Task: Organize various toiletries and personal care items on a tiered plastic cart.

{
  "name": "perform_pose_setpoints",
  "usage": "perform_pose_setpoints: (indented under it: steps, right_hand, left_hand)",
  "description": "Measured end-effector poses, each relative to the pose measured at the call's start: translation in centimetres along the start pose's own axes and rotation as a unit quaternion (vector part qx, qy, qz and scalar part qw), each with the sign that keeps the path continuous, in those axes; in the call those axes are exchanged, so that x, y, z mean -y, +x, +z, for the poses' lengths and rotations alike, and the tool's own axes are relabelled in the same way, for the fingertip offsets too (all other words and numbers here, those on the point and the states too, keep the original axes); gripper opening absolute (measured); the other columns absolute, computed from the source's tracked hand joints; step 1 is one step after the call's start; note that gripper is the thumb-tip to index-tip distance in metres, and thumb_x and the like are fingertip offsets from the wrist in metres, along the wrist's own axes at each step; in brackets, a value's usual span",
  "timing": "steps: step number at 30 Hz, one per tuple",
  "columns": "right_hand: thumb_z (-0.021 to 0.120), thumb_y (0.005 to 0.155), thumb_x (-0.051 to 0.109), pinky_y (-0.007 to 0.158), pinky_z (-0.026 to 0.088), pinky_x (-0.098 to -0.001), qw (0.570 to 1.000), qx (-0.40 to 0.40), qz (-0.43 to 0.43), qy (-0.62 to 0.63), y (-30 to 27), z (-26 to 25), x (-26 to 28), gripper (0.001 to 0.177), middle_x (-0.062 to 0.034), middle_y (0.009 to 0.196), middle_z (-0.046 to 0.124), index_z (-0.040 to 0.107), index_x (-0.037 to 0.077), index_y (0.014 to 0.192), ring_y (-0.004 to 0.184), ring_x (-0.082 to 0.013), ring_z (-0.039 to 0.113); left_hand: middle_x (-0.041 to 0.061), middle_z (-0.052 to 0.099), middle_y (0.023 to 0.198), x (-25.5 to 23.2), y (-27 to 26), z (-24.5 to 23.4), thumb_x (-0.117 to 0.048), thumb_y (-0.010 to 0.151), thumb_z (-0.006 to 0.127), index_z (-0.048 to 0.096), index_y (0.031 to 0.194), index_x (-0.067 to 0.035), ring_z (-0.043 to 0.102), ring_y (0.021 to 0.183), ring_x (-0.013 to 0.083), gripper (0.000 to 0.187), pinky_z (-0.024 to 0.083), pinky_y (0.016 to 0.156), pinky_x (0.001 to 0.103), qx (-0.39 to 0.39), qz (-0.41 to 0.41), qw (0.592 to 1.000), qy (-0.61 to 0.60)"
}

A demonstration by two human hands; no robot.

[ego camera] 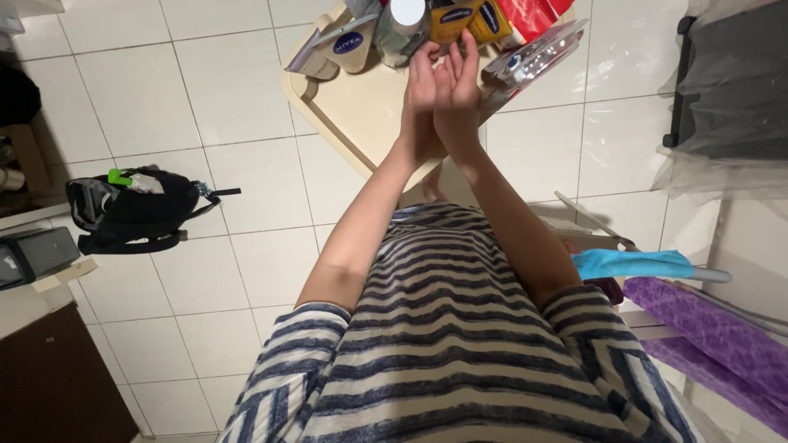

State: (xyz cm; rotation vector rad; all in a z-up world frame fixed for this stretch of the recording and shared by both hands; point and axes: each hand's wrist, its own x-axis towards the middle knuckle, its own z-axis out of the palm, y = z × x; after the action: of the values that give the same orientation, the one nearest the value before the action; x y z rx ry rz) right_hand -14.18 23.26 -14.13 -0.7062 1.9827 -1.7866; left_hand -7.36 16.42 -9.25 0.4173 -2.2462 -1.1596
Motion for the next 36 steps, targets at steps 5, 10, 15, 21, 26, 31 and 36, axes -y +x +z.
perform_pose_setpoints:
  steps: [5,10,15,21,26,31,36]
  right_hand:
    - [0.042,0.117,0.005,0.134,0.031,-0.0422,0.996,0.039,-0.046,0.059,0.5,0.0,-0.3,0.061,-0.0355,0.17,0.026,0.007,0.008,0.167,0.163,-0.0383,0.029]
    - [0.039,0.11,-0.002,0.134,0.032,-0.0423,0.998,0.043,-0.03,0.04,1.0,0.0,-0.5,0.067,-0.0354,0.17,0.025,0.007,0.008,0.168,0.161,-0.0381,0.033]
    - [0.047,0.111,-0.003,0.134,0.033,-0.0423,0.998,0.033,-0.046,0.028,1.8,-0.3,-2.5,0.066,-0.0349,0.167,0.033,0.012,0.008,0.166,0.16,-0.0371,0.036]
    - [0.051,0.109,-0.005,0.134,0.034,-0.0441,0.997,0.025,-0.057,0.051,2.3,-0.4,-2.7,0.065,-0.0332,0.163,0.043,0.019,0.007,0.164,0.157,-0.0372,0.042]
    - [0.044,0.109,-0.005,0.133,0.036,-0.0419,0.999,0.041,0.004,0.01,2.3,-0.4,-2.4,0.067,-0.0341,0.168,0.03,0.012,0.011,0.166,0.159,-0.0359,0.037]
    - [0.045,0.106,-0.008,0.135,0.028,-0.0428,0.995,0.066,0.009,0.08,1.7,0.2,-5.2,0.076,-0.0357,0.171,0.015,0.003,0.012,0.167,0.162,-0.0389,0.026]
    - [0.044,0.109,-0.008,0.136,0.021,-0.0428,0.977,0.103,0.05,0.18,-0.4,-0.2,-4.0,0.075,-0.0376,0.172,0.013,0.003,0.011,0.169,0.165,-0.0396,0.018]
  left_hand:
    - [0.029,0.038,0.148,1.1,-0.5,0.6,-0.019,0.093,0.072,0.04,0.146,0.006,0.043,0.137,0.0488,0.066,0.048,0.11,0.049,-0.009,0.001,1.0,0.003]
    - [0.027,0.039,0.149,1.6,-0.5,0.7,-0.021,0.093,0.074,0.039,0.147,0.005,0.043,0.138,0.0474,0.069,0.047,0.113,0.048,-0.003,-0.011,1.0,-0.007]
    - [0.027,0.04,0.149,0.1,-0.6,-0.1,-0.024,0.091,0.076,0.033,0.15,0.005,0.045,0.137,0.0473,0.078,0.048,0.112,0.048,-0.01,-0.023,0.999,-0.02]
    - [0.034,0.022,0.16,-0.9,-1.3,-0.3,-0.029,0.09,0.079,0.016,0.157,0.007,0.033,0.147,0.0517,0.099,0.045,0.116,0.047,-0.004,-0.003,1.0,-0.009]
    - [0.024,0.02,0.169,0.8,-2.4,1.7,-0.03,0.094,0.081,0.015,0.164,-0.002,0.033,0.156,0.0459,0.1,0.041,0.128,0.044,0.004,-0.011,1.0,-0.001]
    - [0.024,0.029,0.163,1.9,-2.6,1.8,-0.026,0.098,0.068,0.026,0.161,-0.004,0.04,0.148,0.0386,0.079,0.04,0.123,0.041,-0.009,-0.095,0.991,-0.095]
    - [0.021,0.063,0.145,1.5,-3.6,-1.5,-0.007,0.111,0.046,0.063,0.14,0.002,0.063,0.131,0.0262,0.034,0.048,0.114,0.037,-0.042,-0.279,0.909,-0.307]
